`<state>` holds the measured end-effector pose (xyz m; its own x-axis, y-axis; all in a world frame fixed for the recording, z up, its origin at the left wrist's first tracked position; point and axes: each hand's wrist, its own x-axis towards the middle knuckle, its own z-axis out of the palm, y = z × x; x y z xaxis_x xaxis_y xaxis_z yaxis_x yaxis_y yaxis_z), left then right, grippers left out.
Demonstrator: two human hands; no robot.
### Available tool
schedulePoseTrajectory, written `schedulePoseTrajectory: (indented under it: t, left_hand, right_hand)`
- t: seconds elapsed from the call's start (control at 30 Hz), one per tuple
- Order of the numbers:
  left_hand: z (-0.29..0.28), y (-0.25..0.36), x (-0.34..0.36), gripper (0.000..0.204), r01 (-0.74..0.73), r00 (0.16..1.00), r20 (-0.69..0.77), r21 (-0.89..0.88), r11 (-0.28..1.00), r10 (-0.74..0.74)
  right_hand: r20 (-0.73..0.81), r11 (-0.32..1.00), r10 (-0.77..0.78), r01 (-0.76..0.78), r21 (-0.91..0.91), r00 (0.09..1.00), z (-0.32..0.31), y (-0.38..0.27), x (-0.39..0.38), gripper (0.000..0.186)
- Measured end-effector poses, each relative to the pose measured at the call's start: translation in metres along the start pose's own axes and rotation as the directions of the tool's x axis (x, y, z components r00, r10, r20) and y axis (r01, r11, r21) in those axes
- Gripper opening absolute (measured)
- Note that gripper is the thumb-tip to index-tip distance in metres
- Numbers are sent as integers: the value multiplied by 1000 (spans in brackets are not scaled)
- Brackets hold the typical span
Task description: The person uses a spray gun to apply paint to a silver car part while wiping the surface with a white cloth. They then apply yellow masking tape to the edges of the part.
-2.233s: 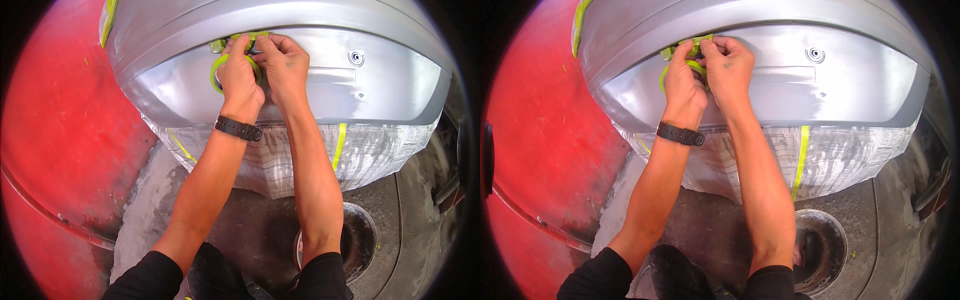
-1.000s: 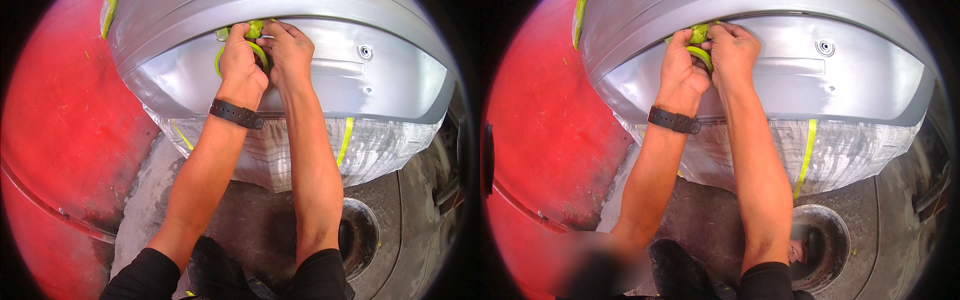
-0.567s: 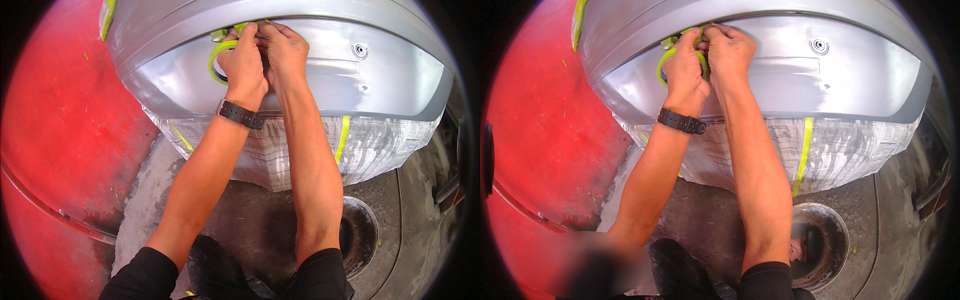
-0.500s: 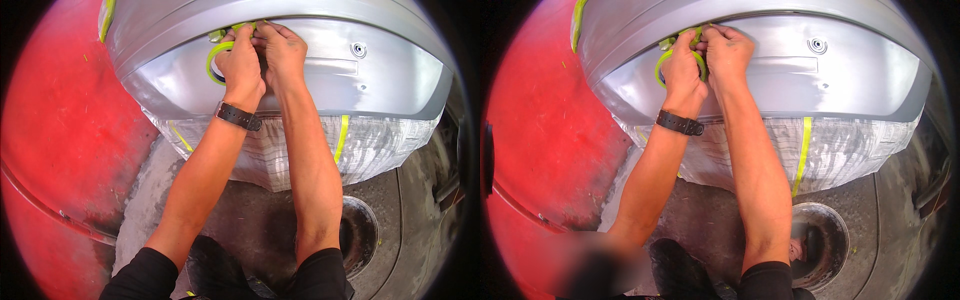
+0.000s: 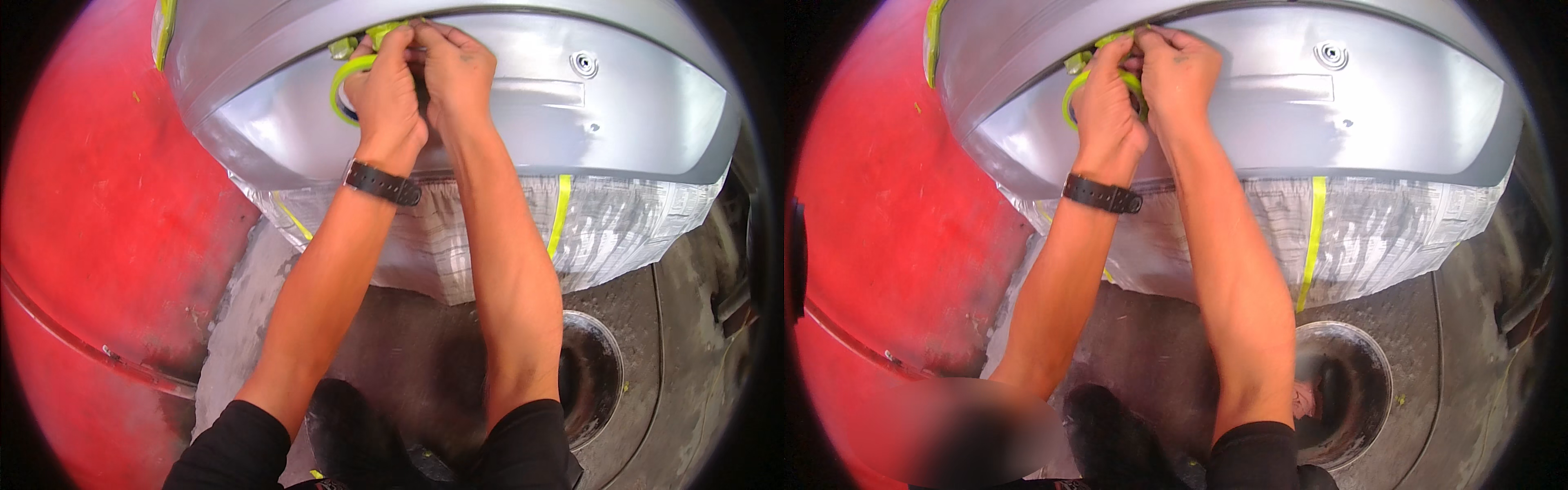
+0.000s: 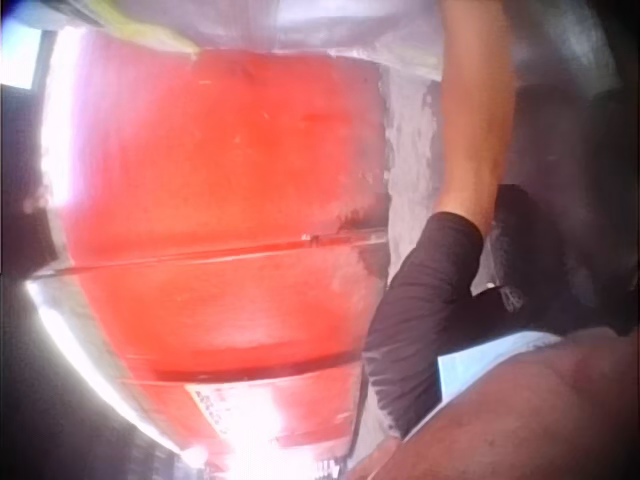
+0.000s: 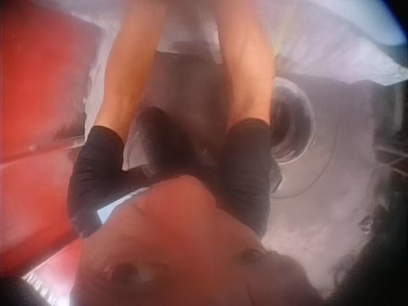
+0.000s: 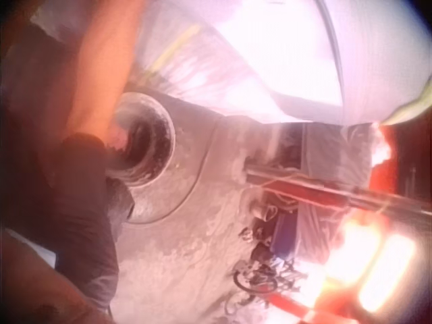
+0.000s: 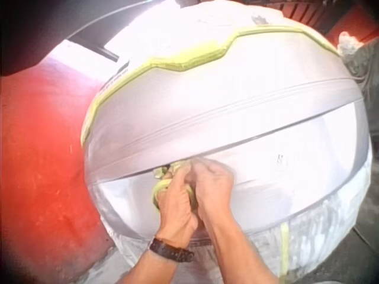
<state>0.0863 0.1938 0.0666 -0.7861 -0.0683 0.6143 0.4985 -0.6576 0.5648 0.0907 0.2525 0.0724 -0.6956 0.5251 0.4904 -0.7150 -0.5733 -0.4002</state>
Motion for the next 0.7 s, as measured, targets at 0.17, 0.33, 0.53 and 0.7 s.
schedulePoseTrajectory:
  t: [0.17, 0.33, 0.53, 0.7]
  left_hand:
    - [14, -10, -2, 10, -98, 993, -62, 57, 994, 102]
    - [8, -12, -2, 15, -128, 991, -32, 88, 988, 131]
    - [5, -13, 2, 20, -145, 989, -8, 145, 979, 148]
    - [8, -21, 4, 18, -243, 964, -26, 319, 916, 264]
  right_hand:
    - [-16, 1000, 22, -22, -18, 1000, -7, -1, 1, 17]
    - [-44, 999, -51, 50, -15, 998, -6, 3, -7, 17]
    - [-54, 991, -89, 83, -104, 995, -5, 6, -2, 18]
    - [13, 989, -43, 44, -140, 999, -13, 1, 4, 19]
